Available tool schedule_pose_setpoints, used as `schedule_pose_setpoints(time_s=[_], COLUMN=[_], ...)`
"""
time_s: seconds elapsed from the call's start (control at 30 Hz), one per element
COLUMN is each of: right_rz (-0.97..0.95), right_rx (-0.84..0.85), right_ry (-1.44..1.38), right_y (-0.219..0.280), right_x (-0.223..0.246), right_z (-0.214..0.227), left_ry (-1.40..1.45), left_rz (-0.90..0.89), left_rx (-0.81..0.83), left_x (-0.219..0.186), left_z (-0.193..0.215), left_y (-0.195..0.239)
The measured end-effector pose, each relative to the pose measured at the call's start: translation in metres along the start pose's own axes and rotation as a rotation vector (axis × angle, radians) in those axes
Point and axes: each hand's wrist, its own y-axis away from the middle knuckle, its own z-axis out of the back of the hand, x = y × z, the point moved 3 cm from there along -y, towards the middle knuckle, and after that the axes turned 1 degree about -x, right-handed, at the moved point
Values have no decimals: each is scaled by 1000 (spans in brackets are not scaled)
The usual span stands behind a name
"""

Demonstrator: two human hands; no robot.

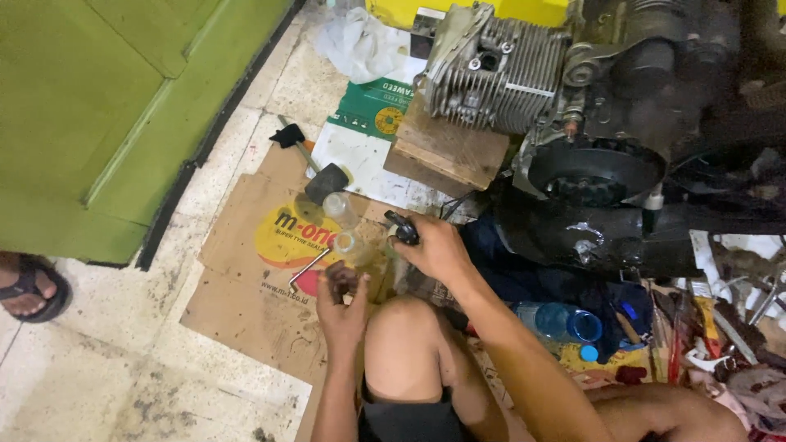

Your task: Washing and cleaning a black plastic engine cover using water and cleaning solution.

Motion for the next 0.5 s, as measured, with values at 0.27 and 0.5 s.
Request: schedule_pose_setpoints(time_s=[0.27, 0.5], right_rz=[120, 247], right_rx=[-235, 52], right_ry=[-39, -162], right_y=[12, 6], right_x=[38, 20], right_z=[45, 61], left_ry=[-253, -280], left_rz=[-106, -253], left_rx=[675, 687], left_x=[-72, -38], left_z=[-65, -78], left_y=[-31, -37])
